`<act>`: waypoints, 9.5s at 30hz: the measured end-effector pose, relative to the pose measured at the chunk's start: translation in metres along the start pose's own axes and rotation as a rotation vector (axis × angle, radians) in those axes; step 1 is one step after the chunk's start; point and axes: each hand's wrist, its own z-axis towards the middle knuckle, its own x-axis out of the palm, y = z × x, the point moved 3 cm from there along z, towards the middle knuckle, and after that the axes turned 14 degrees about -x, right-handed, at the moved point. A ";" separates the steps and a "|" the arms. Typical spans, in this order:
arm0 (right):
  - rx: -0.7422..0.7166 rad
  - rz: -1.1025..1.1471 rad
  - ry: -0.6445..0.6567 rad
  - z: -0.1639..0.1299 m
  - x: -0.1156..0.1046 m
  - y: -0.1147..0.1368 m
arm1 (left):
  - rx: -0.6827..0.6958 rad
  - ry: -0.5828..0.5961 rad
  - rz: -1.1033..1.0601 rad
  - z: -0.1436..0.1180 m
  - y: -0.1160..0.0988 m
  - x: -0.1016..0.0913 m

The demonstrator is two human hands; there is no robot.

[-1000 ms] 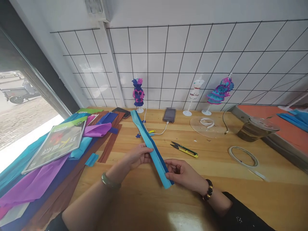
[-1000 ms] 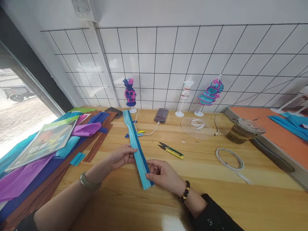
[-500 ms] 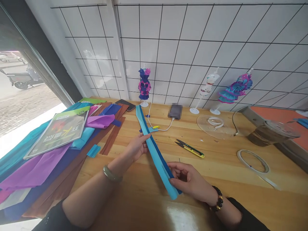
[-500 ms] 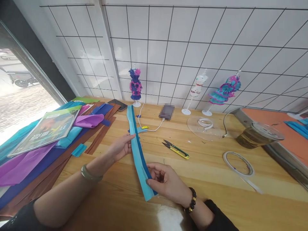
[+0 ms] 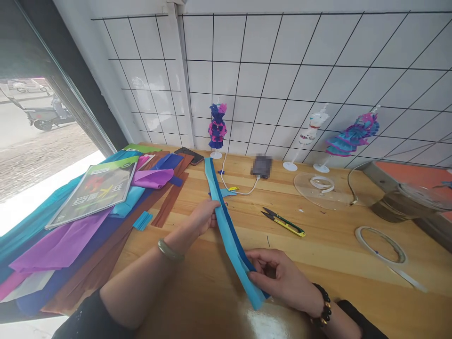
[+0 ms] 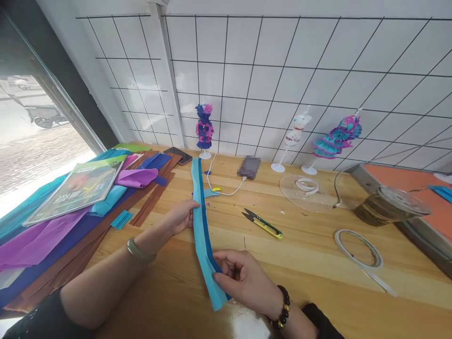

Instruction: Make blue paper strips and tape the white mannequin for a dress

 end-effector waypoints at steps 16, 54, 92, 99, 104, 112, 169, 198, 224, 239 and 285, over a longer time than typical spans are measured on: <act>0.002 0.071 -0.043 -0.001 0.003 -0.008 | 0.130 0.075 -0.033 0.002 -0.006 -0.005; -0.033 0.239 -0.359 0.010 -0.012 -0.025 | 0.238 0.442 0.045 -0.025 -0.010 0.010; -0.226 -0.590 -0.651 0.003 -0.058 -0.026 | 0.242 0.216 -0.063 -0.015 0.005 0.015; -0.132 -1.142 -0.411 0.005 -0.081 -0.037 | 0.240 0.187 -0.126 -0.016 0.002 0.016; -0.046 -1.239 -0.361 0.006 -0.081 -0.035 | 0.243 0.205 -0.141 -0.015 0.003 0.016; -0.026 -0.606 -0.720 0.004 -0.087 -0.041 | 0.293 0.239 -0.135 -0.016 0.003 0.016; -0.142 0.552 -0.457 0.019 0.002 -0.016 | 0.313 0.235 -0.230 -0.032 0.023 0.043; -0.102 0.342 -0.589 0.016 0.003 -0.010 | 0.326 0.246 -0.235 -0.039 0.040 0.057; -0.117 0.270 -0.623 0.016 0.002 -0.011 | 0.379 0.253 -0.274 -0.037 0.047 0.057; -0.104 0.247 -0.631 0.015 0.001 -0.009 | 0.360 0.246 -0.271 -0.037 0.046 0.059; -0.068 0.308 -0.615 0.012 -0.013 -0.013 | 0.360 0.244 -0.273 -0.030 0.036 0.046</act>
